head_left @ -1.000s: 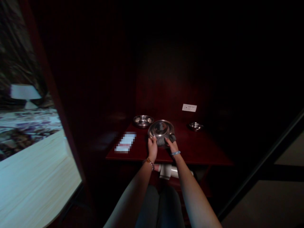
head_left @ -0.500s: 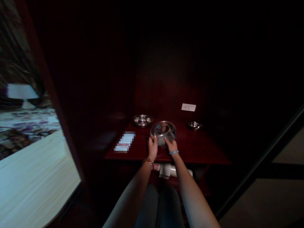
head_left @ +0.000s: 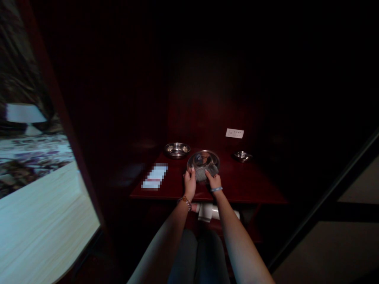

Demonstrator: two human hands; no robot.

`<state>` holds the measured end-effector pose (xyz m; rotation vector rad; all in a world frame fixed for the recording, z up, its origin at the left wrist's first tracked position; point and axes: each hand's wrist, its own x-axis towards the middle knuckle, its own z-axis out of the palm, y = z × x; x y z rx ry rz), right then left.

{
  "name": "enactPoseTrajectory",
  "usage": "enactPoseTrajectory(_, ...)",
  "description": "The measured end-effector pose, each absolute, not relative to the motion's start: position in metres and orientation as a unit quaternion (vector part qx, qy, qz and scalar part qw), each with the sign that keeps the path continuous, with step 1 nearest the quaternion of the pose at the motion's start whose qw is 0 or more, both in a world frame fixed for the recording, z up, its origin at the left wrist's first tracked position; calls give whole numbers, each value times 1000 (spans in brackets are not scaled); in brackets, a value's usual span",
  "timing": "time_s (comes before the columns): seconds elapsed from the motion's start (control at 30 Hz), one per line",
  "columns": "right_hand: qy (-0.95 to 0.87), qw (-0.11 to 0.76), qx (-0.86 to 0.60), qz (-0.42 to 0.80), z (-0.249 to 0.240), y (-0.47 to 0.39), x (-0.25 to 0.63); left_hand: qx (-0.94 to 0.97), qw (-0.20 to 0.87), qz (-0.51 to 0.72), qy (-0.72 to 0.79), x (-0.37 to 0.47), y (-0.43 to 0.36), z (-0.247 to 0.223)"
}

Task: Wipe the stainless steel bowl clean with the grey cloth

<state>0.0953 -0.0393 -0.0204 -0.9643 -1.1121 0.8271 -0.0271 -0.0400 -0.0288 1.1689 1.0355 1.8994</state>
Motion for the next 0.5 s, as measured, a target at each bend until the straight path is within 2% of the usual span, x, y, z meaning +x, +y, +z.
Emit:
enactPoseTrajectory(0.27, -443, 681, -421, 404, -17, -40, 94, 464, 367, 729, 344, -20, -53, -14)
enactPoseTrajectory(0.5, -422, 692, -418, 411, -17, -39, 98, 497, 352, 680, 409, -21, -56, -14)
